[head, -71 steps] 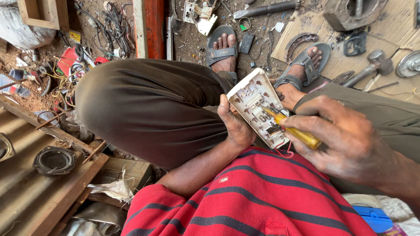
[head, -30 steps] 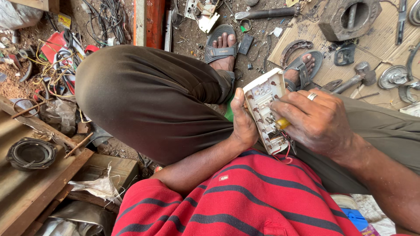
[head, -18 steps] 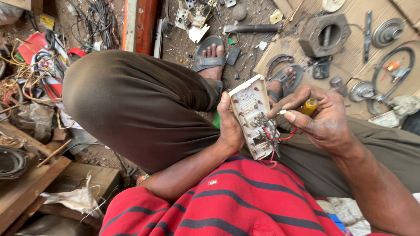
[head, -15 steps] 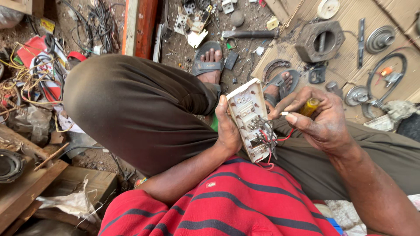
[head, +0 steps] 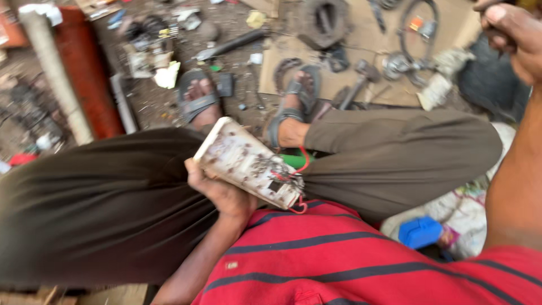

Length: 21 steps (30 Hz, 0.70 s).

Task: The person sits on the floor and uses a screwdriver to adjust wires and components inside a white electrical box. They also handle a small plastic component, manipulating it with the screwdriver and hands.

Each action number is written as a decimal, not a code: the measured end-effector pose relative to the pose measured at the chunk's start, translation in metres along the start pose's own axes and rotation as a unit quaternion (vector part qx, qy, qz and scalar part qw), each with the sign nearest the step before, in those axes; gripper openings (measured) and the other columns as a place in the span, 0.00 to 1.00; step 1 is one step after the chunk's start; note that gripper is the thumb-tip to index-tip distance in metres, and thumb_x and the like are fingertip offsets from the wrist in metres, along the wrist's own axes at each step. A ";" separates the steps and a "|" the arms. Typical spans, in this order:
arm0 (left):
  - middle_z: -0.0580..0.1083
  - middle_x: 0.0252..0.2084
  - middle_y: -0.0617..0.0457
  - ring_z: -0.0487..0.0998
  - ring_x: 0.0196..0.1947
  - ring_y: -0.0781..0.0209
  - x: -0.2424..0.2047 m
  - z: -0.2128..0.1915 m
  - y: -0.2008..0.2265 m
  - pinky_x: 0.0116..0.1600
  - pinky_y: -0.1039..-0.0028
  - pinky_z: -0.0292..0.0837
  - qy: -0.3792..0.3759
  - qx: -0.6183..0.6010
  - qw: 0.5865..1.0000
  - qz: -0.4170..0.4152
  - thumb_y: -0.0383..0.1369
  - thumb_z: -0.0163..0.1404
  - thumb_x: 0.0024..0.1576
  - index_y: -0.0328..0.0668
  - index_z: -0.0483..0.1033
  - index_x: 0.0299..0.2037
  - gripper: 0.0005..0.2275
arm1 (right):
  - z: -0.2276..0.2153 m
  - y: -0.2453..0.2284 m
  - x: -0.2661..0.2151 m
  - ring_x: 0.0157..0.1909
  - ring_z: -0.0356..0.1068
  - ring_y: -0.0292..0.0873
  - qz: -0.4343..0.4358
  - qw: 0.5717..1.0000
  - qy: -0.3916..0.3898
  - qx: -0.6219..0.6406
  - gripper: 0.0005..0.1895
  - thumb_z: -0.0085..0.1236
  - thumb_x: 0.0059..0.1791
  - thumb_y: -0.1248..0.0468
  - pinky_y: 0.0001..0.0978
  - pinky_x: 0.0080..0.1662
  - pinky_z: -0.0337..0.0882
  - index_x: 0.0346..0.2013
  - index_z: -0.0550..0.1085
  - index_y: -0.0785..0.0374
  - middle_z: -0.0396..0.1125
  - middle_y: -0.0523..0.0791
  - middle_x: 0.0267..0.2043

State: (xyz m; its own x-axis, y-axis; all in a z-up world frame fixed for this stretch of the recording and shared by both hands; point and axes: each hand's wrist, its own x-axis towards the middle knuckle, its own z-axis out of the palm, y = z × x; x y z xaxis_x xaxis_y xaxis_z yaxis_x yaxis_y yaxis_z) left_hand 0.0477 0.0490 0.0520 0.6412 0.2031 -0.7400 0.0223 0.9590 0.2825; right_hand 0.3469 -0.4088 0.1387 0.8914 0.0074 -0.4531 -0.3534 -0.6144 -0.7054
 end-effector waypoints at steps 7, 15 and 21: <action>0.75 0.56 0.47 0.76 0.54 0.48 0.004 0.001 -0.005 0.62 0.57 0.70 -0.018 -0.014 0.999 -0.030 0.66 0.32 0.58 0.38 0.68 0.65 0.40 | 0.066 0.094 0.038 0.34 0.63 0.32 -0.049 0.972 -0.040 -0.224 0.09 0.53 0.61 0.55 0.26 0.37 0.61 0.46 0.75 0.56 0.65 0.40 0.35; 0.76 0.51 0.50 0.78 0.50 0.51 0.030 -0.003 -0.012 0.57 0.59 0.73 0.016 -0.002 1.000 -0.005 0.64 0.34 0.60 0.40 0.70 0.62 0.36 | 0.162 0.106 0.082 0.30 0.64 0.35 -0.069 0.948 -0.017 -0.310 0.14 0.55 0.59 0.52 0.30 0.34 0.63 0.41 0.76 0.60 0.65 0.42 0.30; 0.77 0.49 0.48 0.79 0.48 0.52 0.032 0.001 -0.019 0.55 0.60 0.74 -0.023 0.009 0.999 -0.028 0.65 0.33 0.59 0.39 0.71 0.62 0.38 | 0.163 0.115 0.086 0.27 0.65 0.38 -0.045 0.953 0.015 -0.298 0.18 0.57 0.58 0.49 0.34 0.33 0.65 0.37 0.76 0.62 0.66 0.43 0.27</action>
State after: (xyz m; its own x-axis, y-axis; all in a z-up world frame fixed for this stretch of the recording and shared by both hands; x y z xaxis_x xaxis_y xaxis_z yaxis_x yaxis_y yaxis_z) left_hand 0.0688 0.0366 0.0235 0.6725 0.1402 -0.7267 0.0719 0.9649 0.2526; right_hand 0.3367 -0.3503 -0.0700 0.9215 0.0641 -0.3831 -0.0588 -0.9519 -0.3008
